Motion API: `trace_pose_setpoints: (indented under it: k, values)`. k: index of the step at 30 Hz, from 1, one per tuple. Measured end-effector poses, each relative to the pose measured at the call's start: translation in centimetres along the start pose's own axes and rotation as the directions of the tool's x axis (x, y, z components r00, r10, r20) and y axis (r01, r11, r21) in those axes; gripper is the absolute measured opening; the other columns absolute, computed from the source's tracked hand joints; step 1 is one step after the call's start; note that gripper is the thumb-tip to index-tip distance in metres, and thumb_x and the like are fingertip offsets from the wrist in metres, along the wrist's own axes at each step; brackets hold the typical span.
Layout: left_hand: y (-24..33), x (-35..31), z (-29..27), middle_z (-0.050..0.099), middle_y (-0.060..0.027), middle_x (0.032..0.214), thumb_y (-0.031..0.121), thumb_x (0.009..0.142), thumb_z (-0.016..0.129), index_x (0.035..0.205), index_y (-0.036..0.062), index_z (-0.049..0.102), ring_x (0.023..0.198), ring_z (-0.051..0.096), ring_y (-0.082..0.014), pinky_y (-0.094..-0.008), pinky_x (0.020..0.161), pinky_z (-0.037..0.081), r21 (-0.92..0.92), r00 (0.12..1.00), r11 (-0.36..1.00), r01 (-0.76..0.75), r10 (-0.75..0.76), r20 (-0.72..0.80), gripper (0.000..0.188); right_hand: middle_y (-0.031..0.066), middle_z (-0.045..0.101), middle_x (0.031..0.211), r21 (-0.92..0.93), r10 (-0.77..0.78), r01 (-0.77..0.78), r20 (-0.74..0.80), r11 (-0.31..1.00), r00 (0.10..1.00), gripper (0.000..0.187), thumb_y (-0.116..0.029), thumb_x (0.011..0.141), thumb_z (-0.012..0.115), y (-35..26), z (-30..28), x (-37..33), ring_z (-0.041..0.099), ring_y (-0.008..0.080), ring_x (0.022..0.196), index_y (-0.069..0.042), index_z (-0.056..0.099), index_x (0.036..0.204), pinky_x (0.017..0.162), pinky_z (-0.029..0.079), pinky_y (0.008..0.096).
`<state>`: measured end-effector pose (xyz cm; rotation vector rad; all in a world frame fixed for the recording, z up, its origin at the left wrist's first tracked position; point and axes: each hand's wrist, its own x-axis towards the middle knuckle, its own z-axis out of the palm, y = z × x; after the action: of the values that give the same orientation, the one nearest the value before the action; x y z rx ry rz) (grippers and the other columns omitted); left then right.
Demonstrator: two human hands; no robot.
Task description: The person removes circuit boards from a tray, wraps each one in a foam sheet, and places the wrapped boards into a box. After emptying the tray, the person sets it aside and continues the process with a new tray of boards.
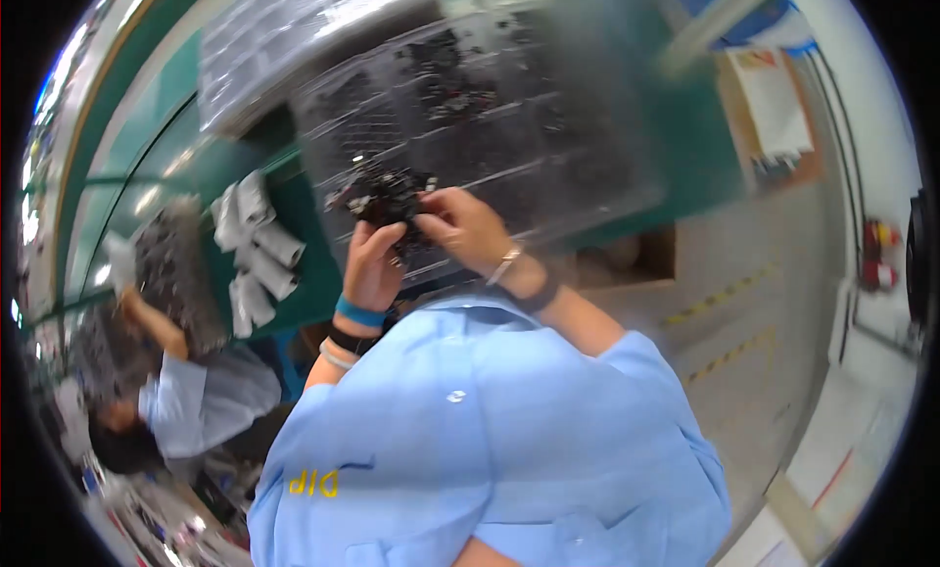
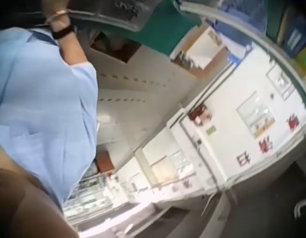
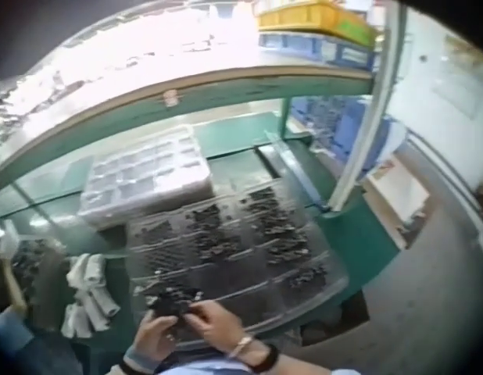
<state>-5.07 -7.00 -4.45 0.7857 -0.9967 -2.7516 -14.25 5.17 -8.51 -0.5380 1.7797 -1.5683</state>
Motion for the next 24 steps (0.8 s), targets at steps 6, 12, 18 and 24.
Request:
trace_pose_setpoints:
  k: [6,12,18,24]
  values:
    - [1.7,0.4,-3.7,0.062,-0.0133,0.113,0.004,0.084,0.053,0.118,-0.0022,0.052,0.104,0.06,-0.0238,-0.038,0.087,0.052,0.051,0.997,0.999,0.011,-0.015,0.08,0.035,0.0029,0.061,0.086,0.129,-0.169,0.212,-0.283,0.969,0.944,0.015,-0.015,0.089,0.062,0.6,3.3,-0.4,0.063,0.0129,0.073,-0.004,0.059,0.1,0.06,0.049,0.0249]
    - [2.1,1.3,-4.0,0.063,-0.0135,0.11,0.005,0.086,0.052,0.119,-0.0015,0.053,0.102,0.061,-0.0222,-0.0359,0.086,0.052,-0.084,0.99,0.992,0.098,-0.089,0.108,0.033,0.0007,0.062,0.091,0.478,0.047,0.102,-0.291,0.872,0.956,0.014,-0.014,0.092,0.06,-0.7,2.1,-1.5,0.059,0.0066,0.076,-0.005,0.058,0.103,0.063,0.05,0.0201]
    - [0.5,1.2,-1.4,0.064,-0.0107,0.107,0.0,0.088,0.054,0.125,0.0053,0.05,0.099,0.061,-0.0167,-0.0272,0.083,0.049,0.237,0.993,0.965,-0.112,0.102,0.055,0.038,-0.0015,0.061,0.091,0.475,0.163,0.005,-0.312,0.88,0.936,0.015,-0.014,0.092,0.06,-0.9,-0.9,-0.7,0.056,0.0044,0.072,-0.007,0.058,0.106,0.06,0.048,0.0198]
    - [0.2,0.1,2.4,0.065,-0.0125,0.107,-0.001,0.089,0.057,0.123,0.0058,0.052,0.1,0.061,-0.0191,-0.0315,0.088,0.048,0.426,0.961,0.862,-0.275,0.231,0.155,0.035,-0.0009,0.06,0.089,0.407,0.025,0.074,-0.233,0.91,0.972,0.016,-0.012,0.092,0.059,0.2,-2.2,0.4,0.054,0.0039,0.074,-0.007,0.057,0.107,0.063,0.047,0.0195]
